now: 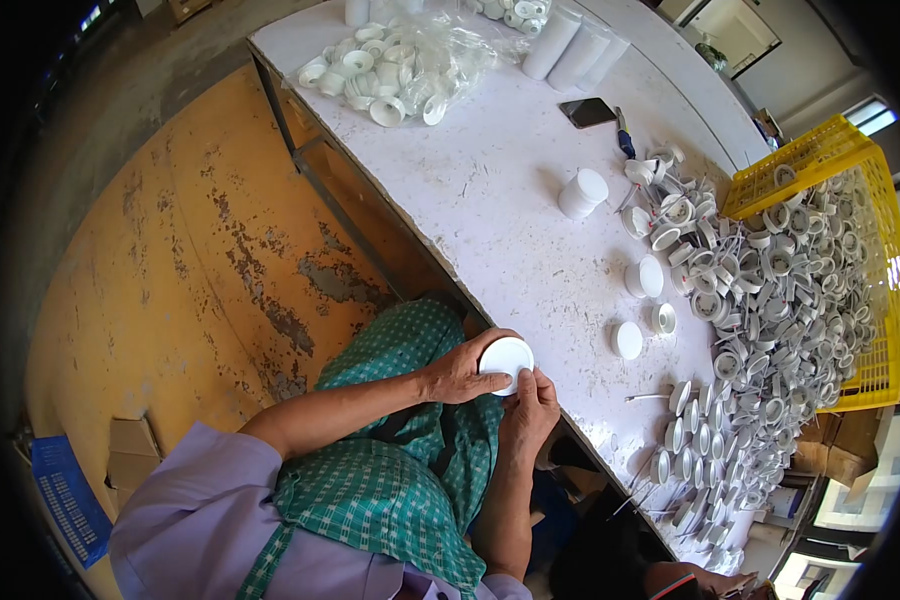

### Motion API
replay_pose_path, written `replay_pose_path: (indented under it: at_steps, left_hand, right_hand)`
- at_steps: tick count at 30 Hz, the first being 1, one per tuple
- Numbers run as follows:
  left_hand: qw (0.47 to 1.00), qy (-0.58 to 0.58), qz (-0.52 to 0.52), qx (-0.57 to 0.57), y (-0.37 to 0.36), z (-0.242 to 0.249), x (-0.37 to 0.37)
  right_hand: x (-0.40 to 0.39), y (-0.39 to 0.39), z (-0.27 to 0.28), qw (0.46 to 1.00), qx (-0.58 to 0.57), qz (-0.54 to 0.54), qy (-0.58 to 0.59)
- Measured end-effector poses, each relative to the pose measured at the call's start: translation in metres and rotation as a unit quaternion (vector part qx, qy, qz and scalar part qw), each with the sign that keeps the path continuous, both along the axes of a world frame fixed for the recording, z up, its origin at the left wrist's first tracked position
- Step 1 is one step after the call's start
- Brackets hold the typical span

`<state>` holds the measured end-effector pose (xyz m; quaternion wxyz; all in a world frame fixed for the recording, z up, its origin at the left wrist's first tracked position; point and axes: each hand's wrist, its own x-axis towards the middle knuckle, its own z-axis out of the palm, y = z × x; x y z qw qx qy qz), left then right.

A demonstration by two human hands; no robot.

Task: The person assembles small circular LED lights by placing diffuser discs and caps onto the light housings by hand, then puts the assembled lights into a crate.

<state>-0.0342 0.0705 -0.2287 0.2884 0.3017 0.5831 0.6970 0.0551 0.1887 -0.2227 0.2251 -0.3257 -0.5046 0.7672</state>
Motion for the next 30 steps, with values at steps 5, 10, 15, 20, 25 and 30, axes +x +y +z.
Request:
replay_pose_path:
  at_steps: [5, 10, 15, 20, 25, 30]
  left_hand:
    - [1.0, 0.006, 0.008, 0.0, 0.001, -0.002, 0.001]
    - [1.0, 0.011, 0.009, 0.002, 0.0, -0.002, 0.001]
    - [1.0, 0.016, 0.01, -0.001, -0.001, -0.003, 0.001]
    - [1.0, 0.015, 0.007, -0.001, -0.002, -0.003, 0.001]
    - [0.999, 0.03, 0.009, -0.012, -0.003, -0.003, 0.001]
    - [0.999, 0.022, 0.005, -0.026, -0.005, -0.002, 0.0]
  right_hand:
    - [0.001, 0.0, -0.001, 1.0, 0.016, 0.003, -0.005]
    - [0.0, 0.001, 0.0, 1.0, 0.026, 0.013, -0.006]
    - [0.0, 0.0, 0.002, 0.998, 0.051, 0.026, -0.01]
    - [0.0, -0.001, 0.007, 0.997, 0.066, 0.038, -0.018]
    - [0.001, 0.0, 0.007, 0.996, 0.073, 0.046, -0.035]
    - [0.001, -0.002, 0.009, 0.992, 0.09, 0.06, -0.058]
